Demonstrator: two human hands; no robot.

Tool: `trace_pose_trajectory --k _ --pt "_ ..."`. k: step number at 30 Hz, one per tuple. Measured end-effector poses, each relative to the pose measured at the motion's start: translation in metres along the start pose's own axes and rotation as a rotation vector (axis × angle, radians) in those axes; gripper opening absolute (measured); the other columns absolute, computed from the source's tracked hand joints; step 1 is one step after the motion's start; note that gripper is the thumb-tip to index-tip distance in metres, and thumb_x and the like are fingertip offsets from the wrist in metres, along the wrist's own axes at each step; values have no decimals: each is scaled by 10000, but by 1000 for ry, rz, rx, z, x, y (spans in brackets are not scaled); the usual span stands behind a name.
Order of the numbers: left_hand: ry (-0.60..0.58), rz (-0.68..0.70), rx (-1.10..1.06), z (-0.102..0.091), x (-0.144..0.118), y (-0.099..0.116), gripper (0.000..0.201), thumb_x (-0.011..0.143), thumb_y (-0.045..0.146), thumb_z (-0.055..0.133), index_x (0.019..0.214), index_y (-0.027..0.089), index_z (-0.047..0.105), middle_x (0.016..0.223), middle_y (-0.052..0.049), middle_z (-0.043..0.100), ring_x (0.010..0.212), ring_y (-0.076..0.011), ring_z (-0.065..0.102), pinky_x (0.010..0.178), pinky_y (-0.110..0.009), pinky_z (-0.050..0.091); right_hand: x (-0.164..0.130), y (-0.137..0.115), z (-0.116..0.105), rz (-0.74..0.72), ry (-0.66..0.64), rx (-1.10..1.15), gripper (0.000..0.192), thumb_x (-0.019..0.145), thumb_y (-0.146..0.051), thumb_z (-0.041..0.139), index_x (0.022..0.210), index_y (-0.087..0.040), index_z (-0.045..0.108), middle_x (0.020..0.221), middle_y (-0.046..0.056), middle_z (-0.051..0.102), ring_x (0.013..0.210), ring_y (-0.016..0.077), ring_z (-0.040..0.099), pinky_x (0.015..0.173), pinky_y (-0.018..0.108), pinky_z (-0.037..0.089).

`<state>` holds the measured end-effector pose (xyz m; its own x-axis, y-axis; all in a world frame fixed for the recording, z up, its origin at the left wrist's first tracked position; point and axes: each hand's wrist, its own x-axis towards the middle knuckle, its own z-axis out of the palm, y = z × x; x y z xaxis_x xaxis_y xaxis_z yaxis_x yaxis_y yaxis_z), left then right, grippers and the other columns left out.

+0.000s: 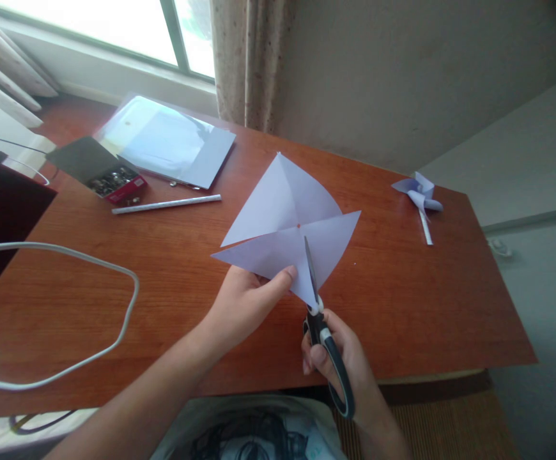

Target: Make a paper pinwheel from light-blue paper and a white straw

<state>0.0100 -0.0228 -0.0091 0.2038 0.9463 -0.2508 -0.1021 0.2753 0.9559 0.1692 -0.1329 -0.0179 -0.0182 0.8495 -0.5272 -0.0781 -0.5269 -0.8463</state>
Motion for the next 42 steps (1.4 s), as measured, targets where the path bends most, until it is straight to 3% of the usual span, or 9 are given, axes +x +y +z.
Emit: trace_pose_trajectory --k 9,15,26,32,42 --pt "-40 8 -33 0 0 1 158 800 301 709 860 156 690 743 -24 726 746 -206 694 654 -262 542 -1 -1 1 6 8 6 571 716 -697 792 883 -218 531 690 -33 555 569 117 513 551 235 484" --pt "-108 3 -56 0 1 1 152 813 272 697 907 154 679 849 -37 767 783 -193 698 687 -246 539 0 -2 3 -20 25 -13 555 764 -703 746 897 -212 524 690 -32 547 573 113 509 549 230 457" --pt "-216 -1 -18 1 -3 -1 100 831 261 658 815 162 662 809 -33 740 768 -192 690 681 -251 539 3 -2 5 -85 26 10 485 813 -662 723 882 -221 534 683 -28 548 587 130 528 542 242 427" --pt "-216 18 5 1 -4 -3 75 845 247 628 861 180 656 834 -16 746 799 -187 691 717 -250 540 4 1 7 -95 63 34 482 798 -651 746 892 -221 549 687 -34 548 578 122 535 548 240 448" --pt "-312 8 -66 0 -3 -3 105 878 224 594 862 173 684 844 -28 765 755 -171 683 744 -252 551 4 2 5 -87 57 15 492 794 -660 746 899 -218 556 682 -38 532 575 112 517 542 232 459"
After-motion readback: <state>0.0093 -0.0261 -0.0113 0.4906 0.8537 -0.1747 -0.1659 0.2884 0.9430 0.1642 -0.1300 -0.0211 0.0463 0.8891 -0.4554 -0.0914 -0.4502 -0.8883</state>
